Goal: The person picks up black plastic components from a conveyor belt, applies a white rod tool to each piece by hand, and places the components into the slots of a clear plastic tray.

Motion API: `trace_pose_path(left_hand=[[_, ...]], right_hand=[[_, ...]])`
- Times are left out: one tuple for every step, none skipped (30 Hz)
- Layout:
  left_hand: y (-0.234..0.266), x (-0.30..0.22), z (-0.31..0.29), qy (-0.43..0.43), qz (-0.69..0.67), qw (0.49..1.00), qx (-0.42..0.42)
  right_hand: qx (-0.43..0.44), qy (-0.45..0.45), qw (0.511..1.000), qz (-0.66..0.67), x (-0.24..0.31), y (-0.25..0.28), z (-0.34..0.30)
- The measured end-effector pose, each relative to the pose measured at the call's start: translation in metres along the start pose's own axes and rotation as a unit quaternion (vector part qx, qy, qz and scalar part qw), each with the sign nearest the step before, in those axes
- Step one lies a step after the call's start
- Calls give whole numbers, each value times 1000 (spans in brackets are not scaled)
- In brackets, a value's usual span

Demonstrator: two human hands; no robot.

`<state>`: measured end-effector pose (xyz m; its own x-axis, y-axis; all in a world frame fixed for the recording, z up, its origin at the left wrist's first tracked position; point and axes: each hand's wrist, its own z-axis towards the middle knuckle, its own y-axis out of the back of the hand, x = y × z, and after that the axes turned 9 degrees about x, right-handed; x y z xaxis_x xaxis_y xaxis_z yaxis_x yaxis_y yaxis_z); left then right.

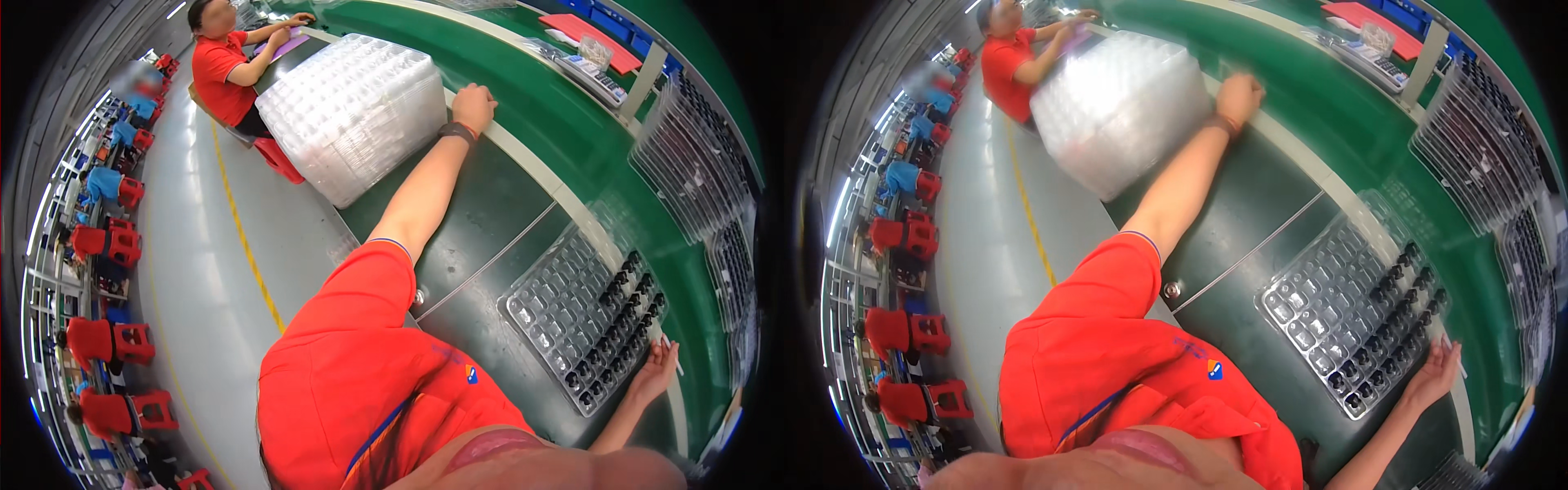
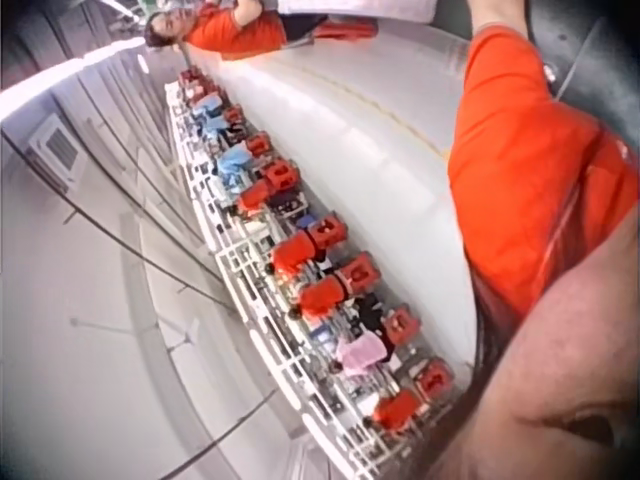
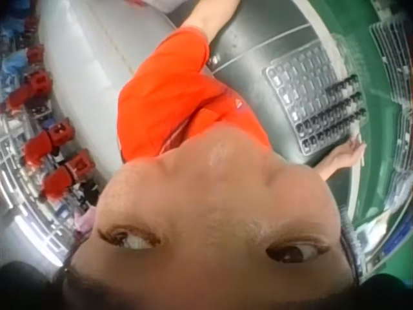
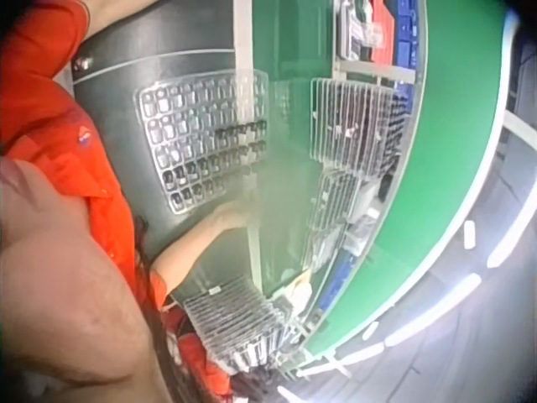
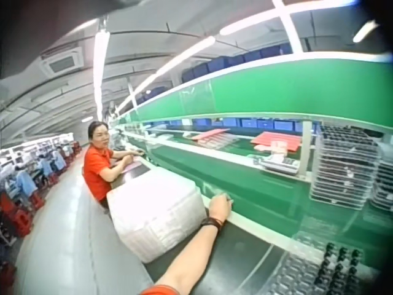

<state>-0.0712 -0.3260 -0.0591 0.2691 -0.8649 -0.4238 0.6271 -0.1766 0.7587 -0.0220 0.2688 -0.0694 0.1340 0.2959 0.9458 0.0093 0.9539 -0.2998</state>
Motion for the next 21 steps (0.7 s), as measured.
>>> trace_pose_path(left_hand=[[2, 2, -1, 5, -4, 1000, 19], [3, 4, -1, 10, -9, 999, 38], [5, 7, -3, 11, -10, 999, 40], [9, 11, -1, 17, -56, 997, 57], [12, 16, 0, 23, -102, 992, 75], [15, 20, 0, 40, -136, 984, 109], [15, 18, -1, 40, -137, 983, 111], [15, 15, -1, 43, -154, 982, 98], [13, 11, -1, 44, -171, 980, 87], [11, 1, -2, 42, -176, 979, 95], [8, -11, -2, 10, -156, 987, 34], [3, -24, 0, -24, -138, 990, -27], [6, -38, -3, -29, -144, 989, -11], [12, -54, -7, 11, -325, 945, 38], [18, -72, -11, 57, -493, 863, 92], [30, -91, -22, 27, -487, 862, 137], [44, -113, -37, -8, -487, 854, 185], [50, -131, -50, -20, -496, 836, 236], [56, -147, -63, -33, -503, 816, 283], [63, -160, -78, -45, -500, 800, 329], [66, -175, -91, -63, -497, 780, 375]], right_hand=[[2, -1, 1000, -2, 0, 1, 0], [4, -2, 1000, 0, -1, 2, 0], [5, -3, 1000, 2, -1, 5, 0], [5, -3, 1000, 1, -1, 5, 1], [11, -3, 1000, -2, 0, 5, 1], [17, -2, 1000, -5, 0, 6, 1], [15, -2, 1000, -7, 1, 9, 2], [6, 2, 1000, -5, 1, 11, 3], [-4, 7, 1000, -3, 2, 14, 3], [-13, 6, 1000, -8, 5, 17, 2], [-20, 10, 1000, -11, 9, 19, 1], [-31, 15, 999, -14, 15, 20, 2], [-67, 18, 997, -31, 22, 2, -2], [-73, 23, 996, -54, 25, -3, -3], [-61, 34, 995, -64, 26, -6, -4], [-69, 55, 992, -92, 27, -15, -5], [-75, 88, 985, -131, 28, -17, -7], [-70, 111, 982, -136, 39, -41, -17], [-65, 112, 976, -174, 50, -59, -25], [-41, 133, 974, -180, 58, -77, -34], [-28, 150, 970, -187, 64, -87, -44]])
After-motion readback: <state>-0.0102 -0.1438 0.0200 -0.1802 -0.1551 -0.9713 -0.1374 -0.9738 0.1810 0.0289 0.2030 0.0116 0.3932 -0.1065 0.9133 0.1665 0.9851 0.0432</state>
